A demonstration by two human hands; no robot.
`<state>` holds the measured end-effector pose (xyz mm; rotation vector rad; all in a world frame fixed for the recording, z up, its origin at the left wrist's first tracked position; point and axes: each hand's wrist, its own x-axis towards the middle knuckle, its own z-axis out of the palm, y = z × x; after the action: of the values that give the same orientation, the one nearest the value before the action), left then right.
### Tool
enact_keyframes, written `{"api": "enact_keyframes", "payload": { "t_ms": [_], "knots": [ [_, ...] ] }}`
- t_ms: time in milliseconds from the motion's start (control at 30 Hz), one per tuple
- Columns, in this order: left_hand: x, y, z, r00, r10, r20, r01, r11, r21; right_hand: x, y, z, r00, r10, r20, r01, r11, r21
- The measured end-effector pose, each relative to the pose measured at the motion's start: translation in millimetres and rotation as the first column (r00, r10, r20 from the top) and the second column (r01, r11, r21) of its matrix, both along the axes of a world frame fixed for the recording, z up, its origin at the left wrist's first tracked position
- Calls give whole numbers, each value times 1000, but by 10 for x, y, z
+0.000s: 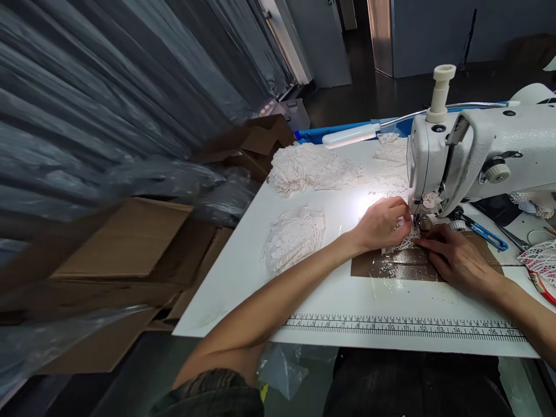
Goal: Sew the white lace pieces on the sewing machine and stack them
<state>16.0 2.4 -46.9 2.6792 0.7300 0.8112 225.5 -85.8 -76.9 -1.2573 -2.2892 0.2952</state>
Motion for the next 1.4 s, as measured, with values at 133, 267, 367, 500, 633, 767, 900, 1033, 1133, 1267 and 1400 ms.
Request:
{"api": "enact_keyframes", "payload": {
  "t_ms": [133,267,367,500,633,767,900,1033,1133,1267,1400],
  "knots": [
    [-181,-75,191,941,-334,53,338,921,-192,12,-1,90,991,-80,-108,69,993,-97],
    [-212,-66,57,962,-272,-29,273,961,48,0,11,140,975,-169,-145,147,977,-153],
    [-145,-39,-122,975,-198,-101,215,953,211,-11,9,128,970,-191,-153,171,976,-131],
    [-77,-41,-189,990,-141,27,131,965,226,-6,-2,67,977,-157,-146,147,986,-78],
    [-76,-46,-175,966,-136,221,112,987,117,-8,6,9,999,-31,-30,32,999,31],
    [-89,-41,-225,979,-186,82,168,969,183,-43,22,13,998,15,69,-23,992,123],
    [-85,-54,-264,988,-96,-122,127,955,270,-82,13,33,996,9,84,-19,993,116],
    [-82,-66,-261,987,-76,-145,116,949,292,-55,17,73,999,13,51,-16,998,60],
    [-95,-60,-250,984,-102,-143,142,940,311,11,74,198,1000,1,-11,-2,994,-113],
    [-123,-49,-231,973,-137,-188,196,920,341,55,170,379,996,-83,-15,73,938,-338],
    [-133,-56,-240,973,-131,-188,191,918,349,42,182,291,995,-90,42,96,977,-191]
  ]
}}
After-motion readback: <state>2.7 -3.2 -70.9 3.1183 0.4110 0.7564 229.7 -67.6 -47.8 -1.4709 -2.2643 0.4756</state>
